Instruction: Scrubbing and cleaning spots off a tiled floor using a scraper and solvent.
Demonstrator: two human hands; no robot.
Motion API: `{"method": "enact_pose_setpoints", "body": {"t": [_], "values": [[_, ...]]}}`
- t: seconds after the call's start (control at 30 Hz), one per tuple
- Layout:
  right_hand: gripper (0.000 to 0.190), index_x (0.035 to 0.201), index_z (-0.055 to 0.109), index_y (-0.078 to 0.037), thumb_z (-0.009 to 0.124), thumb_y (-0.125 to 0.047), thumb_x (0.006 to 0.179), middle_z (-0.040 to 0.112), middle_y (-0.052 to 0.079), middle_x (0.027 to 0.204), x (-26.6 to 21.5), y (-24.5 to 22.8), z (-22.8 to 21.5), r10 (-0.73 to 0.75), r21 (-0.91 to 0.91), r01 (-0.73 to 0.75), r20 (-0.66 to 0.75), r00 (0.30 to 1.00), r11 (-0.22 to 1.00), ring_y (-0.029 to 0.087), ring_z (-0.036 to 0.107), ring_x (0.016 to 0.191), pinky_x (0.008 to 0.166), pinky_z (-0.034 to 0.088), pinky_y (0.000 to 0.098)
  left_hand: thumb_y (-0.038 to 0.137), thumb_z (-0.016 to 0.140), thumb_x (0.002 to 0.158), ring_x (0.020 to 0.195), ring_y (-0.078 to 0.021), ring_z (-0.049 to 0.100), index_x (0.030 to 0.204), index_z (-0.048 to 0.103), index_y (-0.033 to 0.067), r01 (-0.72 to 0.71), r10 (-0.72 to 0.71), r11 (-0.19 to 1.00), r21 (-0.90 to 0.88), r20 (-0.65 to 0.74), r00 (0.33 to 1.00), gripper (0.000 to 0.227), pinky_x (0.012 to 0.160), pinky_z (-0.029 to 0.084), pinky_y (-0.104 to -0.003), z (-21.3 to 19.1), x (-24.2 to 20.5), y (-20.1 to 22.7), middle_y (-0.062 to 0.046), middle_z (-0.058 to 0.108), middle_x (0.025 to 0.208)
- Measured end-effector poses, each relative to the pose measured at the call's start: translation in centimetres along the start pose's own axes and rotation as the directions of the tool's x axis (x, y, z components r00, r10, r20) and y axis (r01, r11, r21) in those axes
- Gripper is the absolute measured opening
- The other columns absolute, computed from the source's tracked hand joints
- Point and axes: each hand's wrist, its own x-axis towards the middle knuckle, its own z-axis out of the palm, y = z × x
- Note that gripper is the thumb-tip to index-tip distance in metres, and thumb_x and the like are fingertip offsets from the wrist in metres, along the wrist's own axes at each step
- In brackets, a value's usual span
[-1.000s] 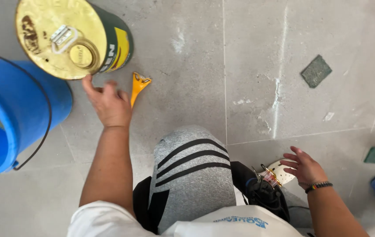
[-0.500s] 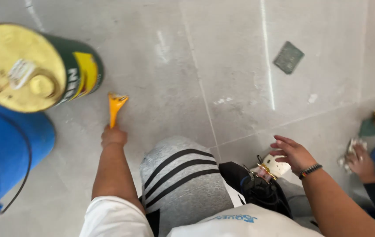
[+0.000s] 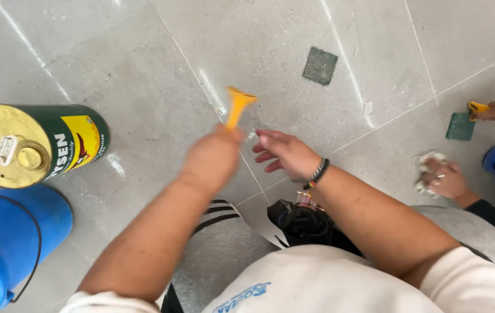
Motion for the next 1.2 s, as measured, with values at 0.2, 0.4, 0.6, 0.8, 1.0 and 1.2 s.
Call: {"method": "enact_pose_setpoints", "body": {"t": [0.2,0.4,0.6,0.8,1.0,1.2], "values": [[0.034,0.109,0.068,-0.003,0.058,-0.035,0.105,0.071,0.011,0.098,1.9,2.7,-3.0,0.277,0.758,-0.174,-0.009,0.961,0.629,0.024,0.068,0.089,0.079,0.058,0.0407,0.012,0.054,0.098,0.084,-0.037,0.071,0.119,0.052,0.0019,-0.141,0.137,0.977,0.16,0.039,0.99,0.024,0.073,0.059,-0.048,4.9,-0.3,8.8,-0.023,0.062,0.113],[0.038,0.138,0.054,-0.014,0.053,-0.029,0.103,0.065,0.01,0.09,10.2,14.6,-17.7,0.31,0.024,-0.315,-0.267,0.912,0.949,0.024,0.062,0.069,0.051,0.053,0.0379,0.027,0.071,0.085,0.103,-0.0421,0.066,0.124,0.057,0.0045,0.022,-0.019,0.992,-0.125,0.026,0.999,0.047,0.085,0.054,-0.05,2.3,-6.0,7.0,-0.027,0.057,0.132],[0.059,0.161,0.032,-0.008,0.046,-0.017,0.104,0.064,0.033,0.122,11.1,7.7,-22.2,-0.059,-0.69,-0.375,-0.517,0.854,0.619,0.047,0.066,0.104,0.088,0.053,0.0535,0.031,0.069,0.089,0.112,-0.0374,0.066,0.13,0.058,0.0027,0.416,-0.451,0.873,-0.256,-0.096,0.887,0.051,0.09,0.056,-0.044,1.8,-11.0,5.0,-0.019,0.062,0.134],[0.061,0.167,0.025,-0.011,0.049,-0.016,0.111,0.072,0.027,0.106,17.0,17.2,-19.1,-0.368,-0.829,-0.122,-0.369,0.854,0.546,0.035,0.07,0.089,0.07,0.057,0.0456,0.031,0.072,0.087,0.109,-0.0381,0.067,0.132,0.057,0.0008,0.466,-0.492,0.837,-0.287,-0.022,0.87,0.056,0.087,0.056,-0.044,1.7,-13.5,6.6,-0.021,0.063,0.131],[0.062,0.163,0.02,-0.023,0.026,-0.033,0.103,0.065,0.026,0.127,7.5,14.4,-6.1,0.133,-0.977,0.149,0.17,0.976,0.152,0.044,0.066,0.111,0.097,0.052,0.0545,0.032,0.073,0.085,0.105,-0.04,0.068,0.13,0.058,0.0014,0.517,-0.552,0.782,-0.347,-0.001,0.834,0.056,0.085,0.057,-0.046,1.3,-15.1,7.7,-0.023,0.062,0.13],[0.061,0.165,0.013,-0.025,0.028,-0.022,0.106,0.065,0.027,0.121,8.5,13.4,-10.2,0.21,-0.994,0.093,0.103,0.972,0.059,0.041,0.068,0.105,0.091,0.054,0.0521,0.032,0.074,0.085,0.102,-0.0402,0.07,0.129,0.058,-0.0001,0.512,-0.56,0.749,-0.42,0.013,0.829,0.057,0.082,0.058,-0.045,2.0,-16.9,8.3,-0.026,0.062,0.129]]}}
